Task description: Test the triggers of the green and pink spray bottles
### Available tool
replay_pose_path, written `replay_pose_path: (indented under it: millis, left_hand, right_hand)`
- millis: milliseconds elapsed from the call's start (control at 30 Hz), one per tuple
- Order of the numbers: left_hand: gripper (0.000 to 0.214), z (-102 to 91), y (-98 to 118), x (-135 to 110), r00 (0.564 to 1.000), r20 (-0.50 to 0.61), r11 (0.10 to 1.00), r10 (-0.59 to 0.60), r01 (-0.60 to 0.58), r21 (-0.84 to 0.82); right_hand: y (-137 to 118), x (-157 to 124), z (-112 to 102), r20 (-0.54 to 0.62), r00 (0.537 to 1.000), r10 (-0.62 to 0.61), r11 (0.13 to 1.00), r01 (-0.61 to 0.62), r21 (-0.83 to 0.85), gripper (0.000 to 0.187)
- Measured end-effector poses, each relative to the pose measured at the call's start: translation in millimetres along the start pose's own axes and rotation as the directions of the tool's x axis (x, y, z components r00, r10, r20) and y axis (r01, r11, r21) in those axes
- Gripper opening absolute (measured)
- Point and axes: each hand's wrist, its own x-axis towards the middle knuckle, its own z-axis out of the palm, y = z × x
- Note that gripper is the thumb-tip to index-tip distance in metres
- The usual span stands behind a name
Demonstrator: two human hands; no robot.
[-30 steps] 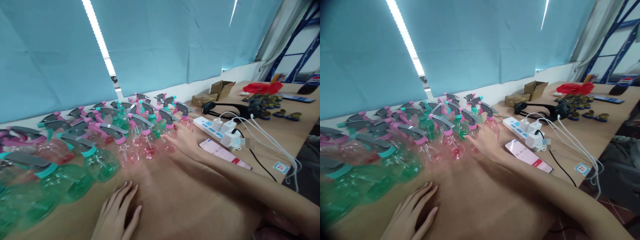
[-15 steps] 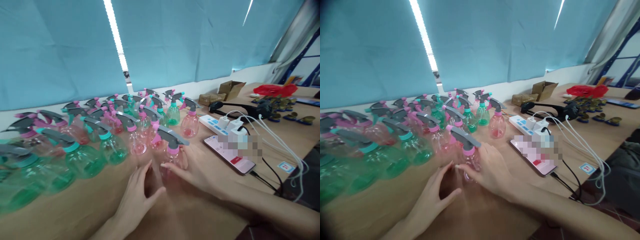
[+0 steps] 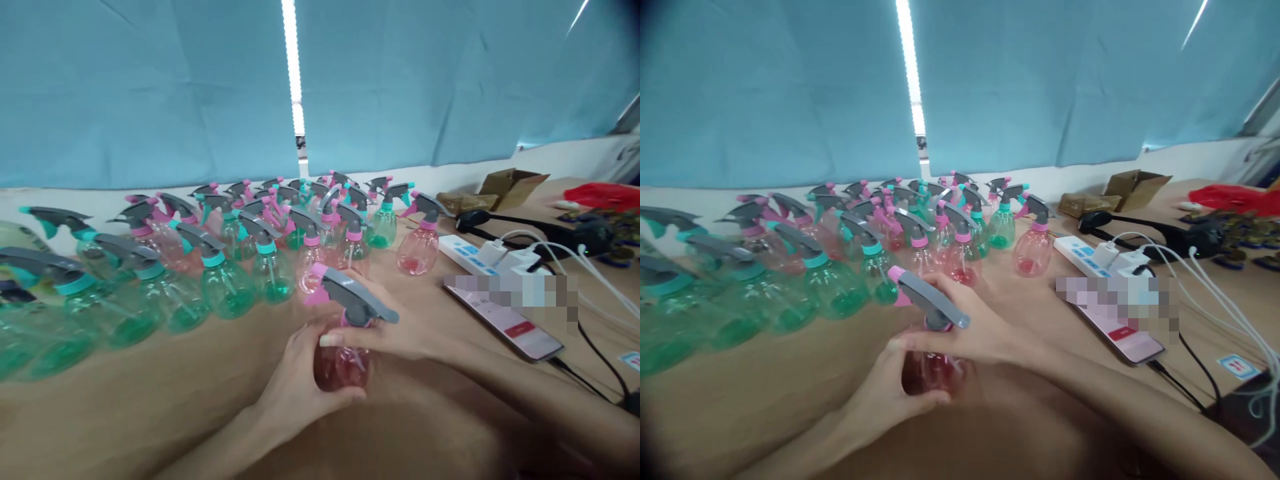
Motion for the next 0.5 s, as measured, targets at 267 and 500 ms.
replay_pose_path:
  millis: [267,500]
  left_hand:
    - [0.086,-6.0,-5,-4,0.999,0.012,0.989,0.042,-0.044,0.140]
    - [0.072,-12.8,-22,-10,0.987,0.107,0.894,0.121,-0.155,0.421]
  right_hand:
    - [-8,12,14,-0.100,0.994,-0.053,0.998,0.055,0.018,0.019]
    - [-10,22,3,-0.086,0.989,-0.118,0.987,0.108,-0.121,0.022]
